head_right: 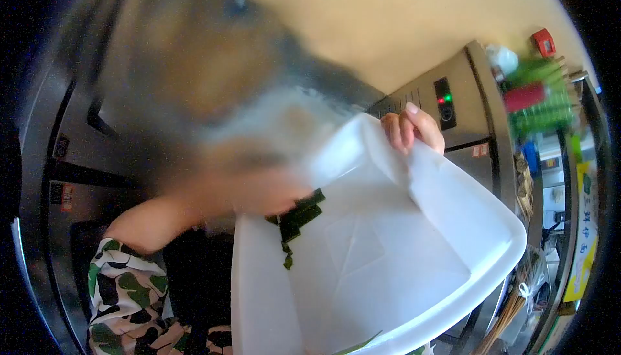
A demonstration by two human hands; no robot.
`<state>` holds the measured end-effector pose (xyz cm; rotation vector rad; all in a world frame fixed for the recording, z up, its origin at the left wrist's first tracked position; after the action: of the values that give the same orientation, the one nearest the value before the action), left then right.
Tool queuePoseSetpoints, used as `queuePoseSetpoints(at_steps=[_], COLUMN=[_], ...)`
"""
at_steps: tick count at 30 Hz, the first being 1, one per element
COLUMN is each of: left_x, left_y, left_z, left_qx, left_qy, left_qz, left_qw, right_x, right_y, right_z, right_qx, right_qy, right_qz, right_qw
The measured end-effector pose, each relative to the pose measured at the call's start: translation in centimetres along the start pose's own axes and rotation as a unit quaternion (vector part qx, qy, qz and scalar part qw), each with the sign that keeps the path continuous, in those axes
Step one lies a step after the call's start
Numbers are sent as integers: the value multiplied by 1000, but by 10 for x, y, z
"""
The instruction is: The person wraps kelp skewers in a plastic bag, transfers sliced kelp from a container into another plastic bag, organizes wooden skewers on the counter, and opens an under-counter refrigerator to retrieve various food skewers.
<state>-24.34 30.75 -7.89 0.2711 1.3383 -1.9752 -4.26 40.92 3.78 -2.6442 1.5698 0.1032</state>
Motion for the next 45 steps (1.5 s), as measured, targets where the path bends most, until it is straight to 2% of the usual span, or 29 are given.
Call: queuePoseSetpoints(at_steps=[1,4,6,7,9,13,15,17,19,20,22,25,28,31,33,34,35,37,40,41,43,45], left_x=[-10,-18,-16,-13,-6,9,12,16,15,9,7,6,8,12,17,17,14,0,-32,-35,-38,-28], left_y=[6,17,32,38,47,48,48,60,42,4,-19,-25,-13,-11,-12,-10,-9,-13,10,19,27,47], left_z=[10,22,10,4,-8,-9,-9,-26,-28,-16,-11,-14,-28,-43,-48,-49,-48,-32,9,16,27,10], left_qx=[55,57,92,92,47,40,-11,-36,-62,-99,-135,-169,-145,-193,-154,-154,-108,-9,121,120,121,120], left_qy=[46,60,-9,-7,-2,9,-25,-43,-61,-99,-137,-124,-173,-163,-219,-219,-234,-194,1,1,-15,-34], left_qz=[3,-33,-81,-80,-124,-114,-170,-168,-167,-230,-294,-271,-306,-250,-315,-316,-247,-127,-49,-49,-106,-135], left_qw=[997,996,992,992,991,993,985,984,982,963,936,939,925,935,910,910,934,973,991,992,987,983], right_x=[-2,-4,-4,-2,0,0,0,-1,0,0,0,-5,-5,-2,0,0,1,0,-2,-3,-3,1], right_y=[7,14,16,17,16,19,20,19,19,18,20,15,7,2,4,6,6,4,4,6,12,14], right_z=[0,4,6,7,6,3,4,6,3,1,-4,-4,-6,-12,-17,-18,-19,-15,-13,-11,-9,-10], right_qx=[-16,-19,-7,6,20,23,18,16,12,7,6,4,16,21,13,18,24,40,50,46,54,62], right_qy=[0,13,25,32,37,36,30,31,27,21,25,27,26,19,15,20,24,23,23,24,22,21], right_qz=[4,3,-2,14,31,30,31,41,53,64,72,70,48,33,36,46,56,48,35,33,27,22], right_qw=[1000,1000,1000,999,999,999,999,999,998,998,997,997,998,999,999,999,998,998,998,998,998,998])
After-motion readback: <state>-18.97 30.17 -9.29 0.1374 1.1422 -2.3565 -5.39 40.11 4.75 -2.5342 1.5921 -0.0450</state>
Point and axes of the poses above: each hand's wrist, its own x-axis away from the middle knuckle, its own y-axis out of the palm, z = x × y, the point moved 3 cm from there along -x, towards the middle knuckle, and after that the axes turned 7 degrees about x, right-handed, at the moved point
